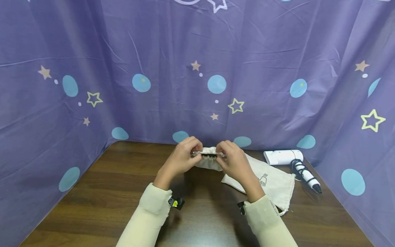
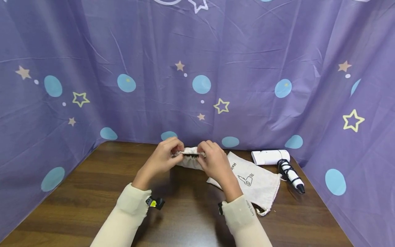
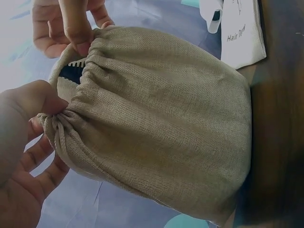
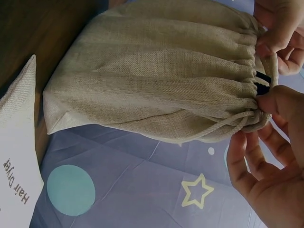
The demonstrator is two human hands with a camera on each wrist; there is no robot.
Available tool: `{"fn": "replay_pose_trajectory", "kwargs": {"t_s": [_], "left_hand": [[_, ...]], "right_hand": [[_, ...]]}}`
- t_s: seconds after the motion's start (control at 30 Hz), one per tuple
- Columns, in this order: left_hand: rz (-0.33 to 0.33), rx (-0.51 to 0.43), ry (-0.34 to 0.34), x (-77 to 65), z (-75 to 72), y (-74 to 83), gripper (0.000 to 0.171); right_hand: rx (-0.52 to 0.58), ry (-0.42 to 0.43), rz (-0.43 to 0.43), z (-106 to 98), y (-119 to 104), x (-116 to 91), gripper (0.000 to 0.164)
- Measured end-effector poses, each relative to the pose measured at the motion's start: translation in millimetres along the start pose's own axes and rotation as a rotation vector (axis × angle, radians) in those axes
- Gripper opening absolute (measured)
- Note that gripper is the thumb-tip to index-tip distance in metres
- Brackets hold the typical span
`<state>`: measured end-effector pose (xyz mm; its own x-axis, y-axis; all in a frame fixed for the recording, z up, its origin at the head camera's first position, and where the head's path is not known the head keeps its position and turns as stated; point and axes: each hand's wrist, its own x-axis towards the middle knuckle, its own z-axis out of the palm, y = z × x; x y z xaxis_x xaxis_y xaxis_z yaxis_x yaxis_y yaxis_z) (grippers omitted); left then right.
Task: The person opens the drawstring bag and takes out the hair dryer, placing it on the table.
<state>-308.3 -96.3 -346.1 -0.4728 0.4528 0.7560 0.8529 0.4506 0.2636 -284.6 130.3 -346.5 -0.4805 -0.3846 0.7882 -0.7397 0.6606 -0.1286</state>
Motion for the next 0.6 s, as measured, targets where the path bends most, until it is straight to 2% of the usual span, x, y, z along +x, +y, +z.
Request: {"fn": "replay_pose_trajectory", "kwargs": {"t_s": [0.3, 0.4, 0.6], "left_hand": [[-0.003, 0.071, -0.03, 0.2, -4.4, -0.2, 0.025], [0.003, 0.088, -0.033, 0.8, -4.3, 0.8, 0.025], [-0.024, 0.107, -0.017, 0.3, -4.1, 2.3, 0.022]], "right_hand": [[0.045, -0.033, 0.023, -5.4, 4.2, -0.1, 0.023], [0.049, -0.036, 0.02, -6.7, 5.5, -0.6, 0.023], [0.06, -0.032, -0.002, -8.9, 7.2, -1.0, 0.022]]}}
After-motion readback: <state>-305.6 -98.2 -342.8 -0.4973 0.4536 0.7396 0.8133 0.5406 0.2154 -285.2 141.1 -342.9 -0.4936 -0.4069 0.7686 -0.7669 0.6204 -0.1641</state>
